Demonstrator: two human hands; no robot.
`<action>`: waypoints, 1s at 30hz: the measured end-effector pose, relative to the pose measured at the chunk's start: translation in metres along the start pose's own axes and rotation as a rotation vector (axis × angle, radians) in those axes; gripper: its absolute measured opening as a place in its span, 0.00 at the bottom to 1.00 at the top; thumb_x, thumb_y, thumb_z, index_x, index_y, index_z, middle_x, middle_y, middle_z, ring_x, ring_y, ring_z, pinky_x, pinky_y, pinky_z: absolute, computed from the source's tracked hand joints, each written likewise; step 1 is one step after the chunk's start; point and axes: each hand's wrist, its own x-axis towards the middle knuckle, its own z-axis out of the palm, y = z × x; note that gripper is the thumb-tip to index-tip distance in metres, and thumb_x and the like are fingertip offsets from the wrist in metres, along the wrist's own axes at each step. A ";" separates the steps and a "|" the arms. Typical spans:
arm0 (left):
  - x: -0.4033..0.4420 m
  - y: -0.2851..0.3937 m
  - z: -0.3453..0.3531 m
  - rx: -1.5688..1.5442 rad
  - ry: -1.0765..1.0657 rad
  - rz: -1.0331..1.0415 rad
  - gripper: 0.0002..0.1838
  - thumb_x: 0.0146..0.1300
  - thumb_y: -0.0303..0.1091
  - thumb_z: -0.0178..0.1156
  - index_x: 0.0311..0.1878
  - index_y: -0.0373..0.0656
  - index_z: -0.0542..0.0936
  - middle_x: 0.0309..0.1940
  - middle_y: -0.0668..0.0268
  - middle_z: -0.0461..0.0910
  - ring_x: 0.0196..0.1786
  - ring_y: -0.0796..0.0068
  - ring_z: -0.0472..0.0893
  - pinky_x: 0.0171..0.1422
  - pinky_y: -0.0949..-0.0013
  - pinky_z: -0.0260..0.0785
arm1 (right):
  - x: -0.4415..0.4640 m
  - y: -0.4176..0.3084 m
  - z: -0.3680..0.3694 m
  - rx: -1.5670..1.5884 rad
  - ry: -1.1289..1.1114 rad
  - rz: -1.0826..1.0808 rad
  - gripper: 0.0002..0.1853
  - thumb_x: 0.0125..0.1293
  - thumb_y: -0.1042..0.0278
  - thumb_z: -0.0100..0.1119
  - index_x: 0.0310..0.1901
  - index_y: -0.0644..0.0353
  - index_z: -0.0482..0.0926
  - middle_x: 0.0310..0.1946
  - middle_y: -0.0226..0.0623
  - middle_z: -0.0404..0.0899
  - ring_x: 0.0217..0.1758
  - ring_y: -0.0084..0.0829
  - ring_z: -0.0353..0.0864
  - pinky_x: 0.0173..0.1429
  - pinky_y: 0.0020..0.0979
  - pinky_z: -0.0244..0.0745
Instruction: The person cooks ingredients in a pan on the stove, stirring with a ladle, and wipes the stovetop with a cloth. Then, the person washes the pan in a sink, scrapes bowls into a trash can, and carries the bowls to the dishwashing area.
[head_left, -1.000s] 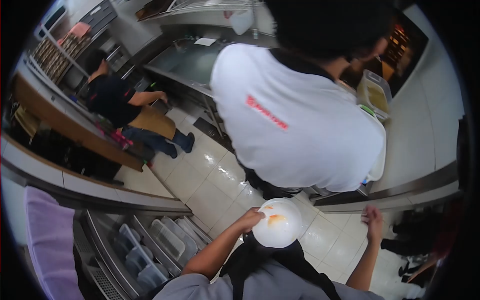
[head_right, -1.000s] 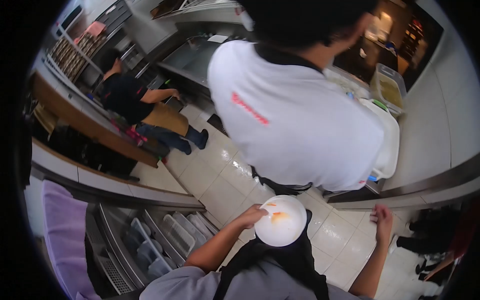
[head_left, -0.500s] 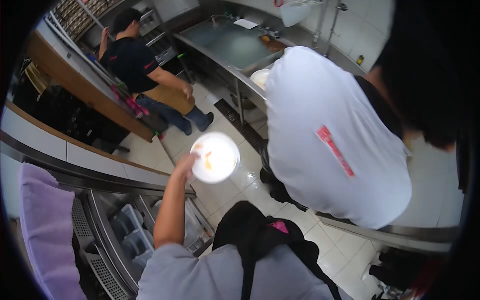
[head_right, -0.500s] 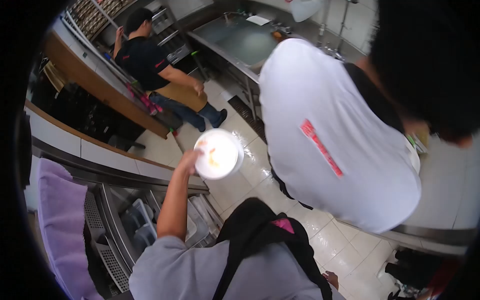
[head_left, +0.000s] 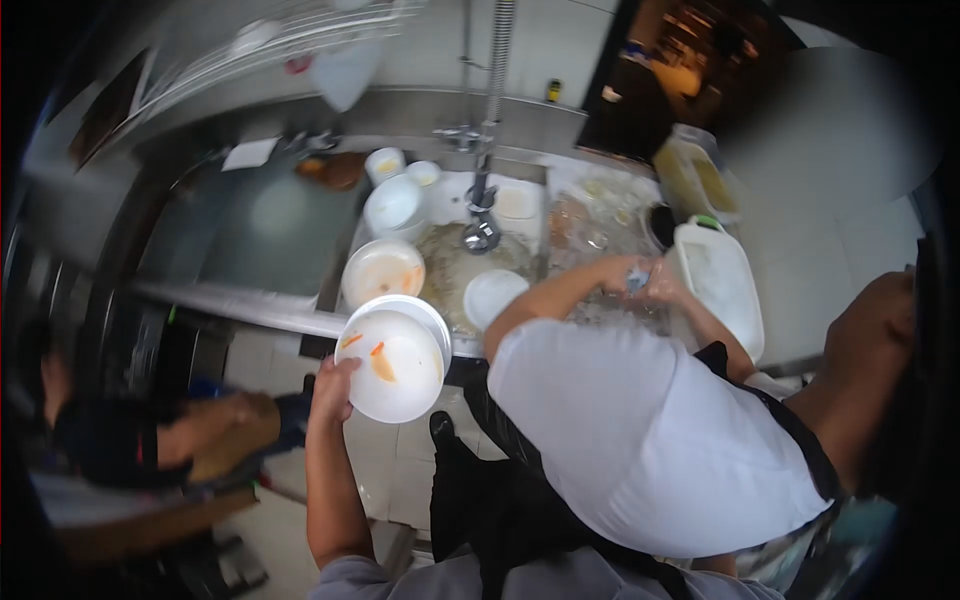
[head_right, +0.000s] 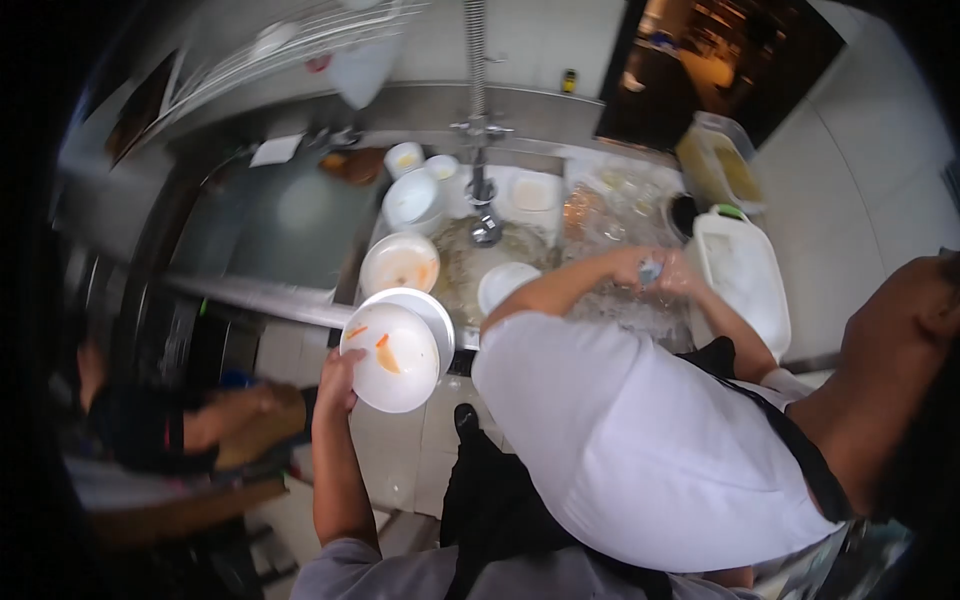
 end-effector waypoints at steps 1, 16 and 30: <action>0.020 0.008 0.014 0.017 -0.034 -0.029 0.20 0.65 0.26 0.54 0.59 0.27 0.76 0.49 0.50 0.83 0.48 0.59 0.86 0.53 0.60 0.79 | -0.028 0.021 0.011 0.031 0.023 0.042 0.19 0.73 0.55 0.46 0.59 0.54 0.72 0.41 0.44 0.80 0.43 0.40 0.82 0.43 0.42 0.84; 0.174 -0.021 0.185 0.269 -0.373 -0.204 0.23 0.64 0.26 0.55 0.61 0.26 0.71 0.50 0.44 0.81 0.50 0.54 0.85 0.54 0.55 0.80 | -0.258 0.207 0.206 0.408 0.104 0.287 0.11 0.72 0.58 0.52 0.44 0.56 0.78 0.30 0.39 0.79 0.33 0.44 0.81 0.40 0.46 0.79; 0.266 -0.090 0.338 0.211 -0.660 -0.289 0.22 0.65 0.29 0.55 0.59 0.24 0.72 0.49 0.44 0.80 0.46 0.53 0.85 0.48 0.53 0.81 | -0.329 0.198 0.305 0.434 0.168 0.361 0.15 0.73 0.59 0.53 0.57 0.51 0.74 0.39 0.36 0.79 0.35 0.37 0.80 0.40 0.47 0.80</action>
